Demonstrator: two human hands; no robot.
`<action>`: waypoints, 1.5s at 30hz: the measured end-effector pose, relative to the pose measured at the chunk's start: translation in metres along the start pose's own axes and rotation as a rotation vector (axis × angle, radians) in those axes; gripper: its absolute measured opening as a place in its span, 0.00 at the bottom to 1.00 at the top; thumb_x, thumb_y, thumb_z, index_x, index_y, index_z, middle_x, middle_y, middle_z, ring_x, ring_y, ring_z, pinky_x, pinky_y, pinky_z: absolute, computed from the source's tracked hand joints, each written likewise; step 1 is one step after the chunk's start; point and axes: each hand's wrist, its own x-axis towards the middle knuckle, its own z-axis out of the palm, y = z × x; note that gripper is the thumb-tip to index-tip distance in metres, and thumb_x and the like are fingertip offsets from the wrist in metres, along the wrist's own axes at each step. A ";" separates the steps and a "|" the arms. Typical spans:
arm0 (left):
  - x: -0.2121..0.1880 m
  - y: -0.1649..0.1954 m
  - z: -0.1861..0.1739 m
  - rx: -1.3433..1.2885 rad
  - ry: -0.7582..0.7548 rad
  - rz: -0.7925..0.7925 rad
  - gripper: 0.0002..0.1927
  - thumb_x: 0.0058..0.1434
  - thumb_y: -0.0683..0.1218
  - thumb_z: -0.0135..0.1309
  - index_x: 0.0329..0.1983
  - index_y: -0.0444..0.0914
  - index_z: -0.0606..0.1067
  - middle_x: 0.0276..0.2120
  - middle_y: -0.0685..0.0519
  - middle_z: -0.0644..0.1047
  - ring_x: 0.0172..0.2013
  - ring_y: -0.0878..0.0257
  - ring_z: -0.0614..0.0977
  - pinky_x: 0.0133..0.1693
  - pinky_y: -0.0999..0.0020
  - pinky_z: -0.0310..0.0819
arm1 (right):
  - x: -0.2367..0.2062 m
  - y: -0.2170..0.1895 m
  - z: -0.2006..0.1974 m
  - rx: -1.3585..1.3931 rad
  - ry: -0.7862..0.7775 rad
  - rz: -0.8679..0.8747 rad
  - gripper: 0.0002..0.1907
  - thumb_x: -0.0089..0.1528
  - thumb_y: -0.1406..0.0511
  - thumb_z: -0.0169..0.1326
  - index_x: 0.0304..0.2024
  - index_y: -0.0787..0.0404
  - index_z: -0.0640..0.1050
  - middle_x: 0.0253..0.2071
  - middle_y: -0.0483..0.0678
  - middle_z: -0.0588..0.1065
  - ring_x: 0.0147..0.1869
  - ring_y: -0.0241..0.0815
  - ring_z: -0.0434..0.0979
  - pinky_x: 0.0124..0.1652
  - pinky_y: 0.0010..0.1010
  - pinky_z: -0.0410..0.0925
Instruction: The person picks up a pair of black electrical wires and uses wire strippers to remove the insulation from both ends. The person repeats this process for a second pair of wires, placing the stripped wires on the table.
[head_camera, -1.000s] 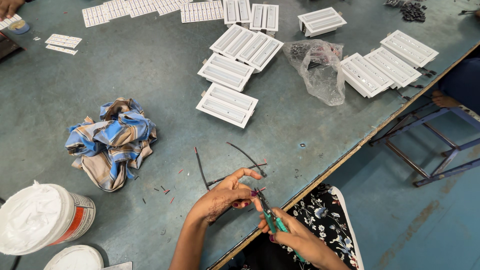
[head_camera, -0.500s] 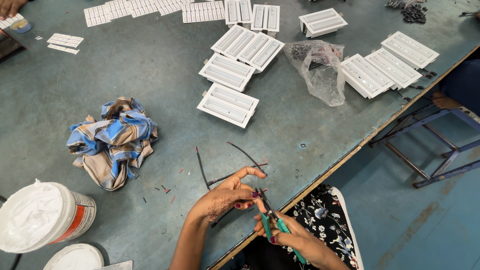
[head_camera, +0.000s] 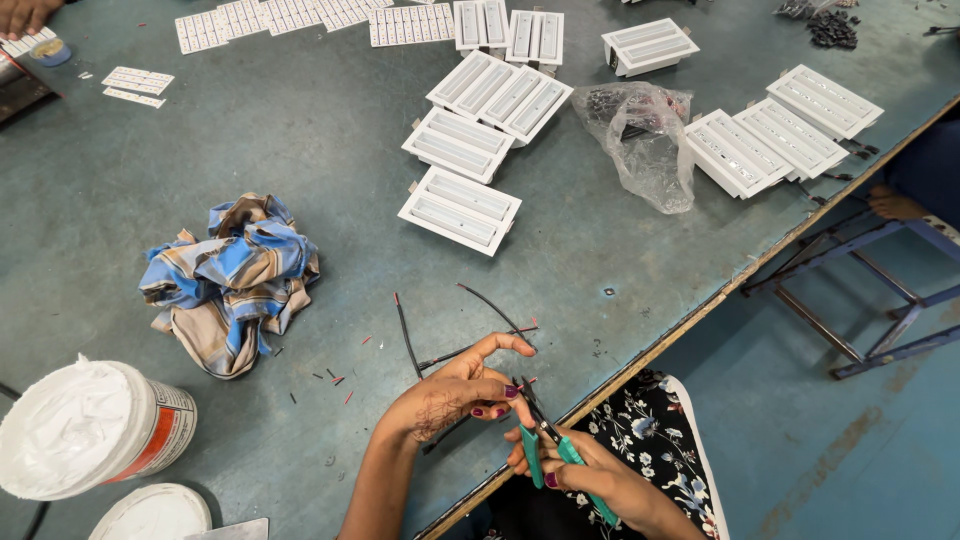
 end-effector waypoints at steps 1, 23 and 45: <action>0.000 0.000 0.000 0.001 -0.003 0.000 0.27 0.60 0.41 0.54 0.63 0.35 0.65 0.29 0.44 0.83 0.23 0.71 0.68 0.26 0.76 0.60 | 0.000 -0.001 0.000 0.007 -0.008 -0.002 0.35 0.52 0.66 0.50 0.64 0.66 0.69 0.49 0.46 0.75 0.50 0.34 0.71 0.52 0.26 0.64; -0.002 0.003 0.001 0.026 -0.029 -0.013 0.28 0.59 0.40 0.52 0.63 0.36 0.64 0.29 0.45 0.83 0.22 0.72 0.68 0.25 0.77 0.59 | 0.003 0.012 -0.006 -0.036 0.067 -0.071 0.26 0.54 0.63 0.50 0.52 0.72 0.75 0.40 0.49 0.76 0.46 0.39 0.76 0.50 0.31 0.69; 0.001 0.000 -0.010 0.082 0.168 -0.048 0.17 0.60 0.43 0.56 0.50 0.38 0.66 0.28 0.47 0.84 0.24 0.72 0.70 0.27 0.78 0.63 | 0.013 -0.015 -0.012 -0.415 0.250 -0.103 0.13 0.53 0.65 0.54 0.37 0.67 0.76 0.28 0.44 0.71 0.31 0.32 0.67 0.32 0.24 0.63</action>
